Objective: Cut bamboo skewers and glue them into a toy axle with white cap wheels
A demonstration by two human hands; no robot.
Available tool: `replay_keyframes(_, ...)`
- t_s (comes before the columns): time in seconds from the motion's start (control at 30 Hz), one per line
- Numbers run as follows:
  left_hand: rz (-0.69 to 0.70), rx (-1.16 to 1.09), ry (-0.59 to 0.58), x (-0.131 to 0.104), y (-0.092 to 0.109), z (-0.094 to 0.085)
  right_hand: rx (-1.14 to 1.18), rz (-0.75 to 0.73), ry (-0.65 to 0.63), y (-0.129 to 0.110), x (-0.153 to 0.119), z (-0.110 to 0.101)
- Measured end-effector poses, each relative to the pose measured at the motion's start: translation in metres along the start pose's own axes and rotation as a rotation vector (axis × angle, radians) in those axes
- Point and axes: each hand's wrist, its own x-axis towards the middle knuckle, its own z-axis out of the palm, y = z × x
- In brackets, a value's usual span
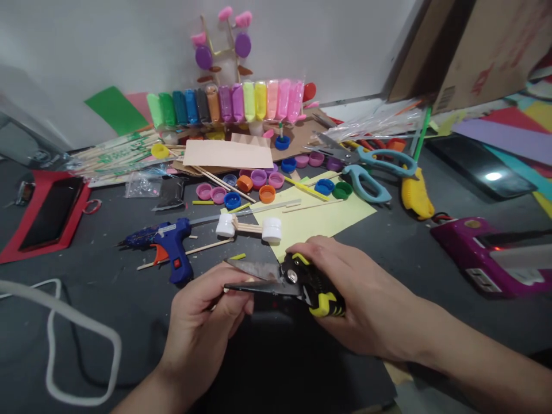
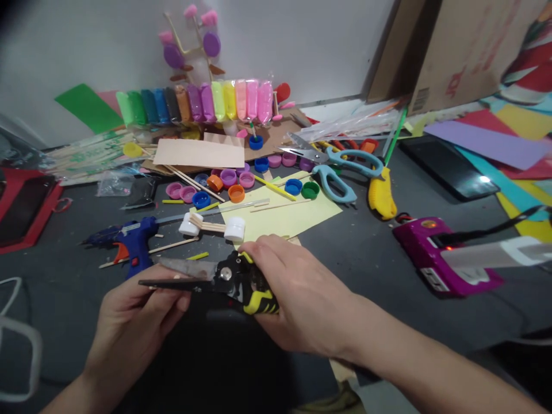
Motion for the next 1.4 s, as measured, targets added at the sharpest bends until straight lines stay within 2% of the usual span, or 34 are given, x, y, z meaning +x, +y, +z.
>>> replay_keyframes(0.33,-0.048,0.036,-0.184,0.005,-0.004,-0.016,-0.008,-0.009,-0.058,0.004,-0.003,-0.005)
replay_keyframes(0.6,-0.102,-0.021,-0.213,0.007,0.0,-0.015,0.015,0.03,-0.121,0.002,-0.003,-0.012)
replay_keyframes(0.83,-0.166,-0.064,-0.255,0.009,0.0,-0.015,0.006,0.02,-0.126,0.005,-0.004,-0.014)
replay_keyframes(1.0,-0.225,-0.096,-0.376,0.012,-0.004,-0.019,-0.036,-0.026,-0.092,0.004,-0.005,-0.014)
replay_keyframes(1.17,-0.262,-0.137,-0.401,0.012,-0.001,-0.018,-0.058,-0.031,-0.09,0.005,-0.006,-0.012)
replay_keyframes(1.4,-0.266,-0.164,-0.494,0.013,-0.003,-0.019,-0.043,-0.049,-0.039,0.009,-0.008,-0.006)
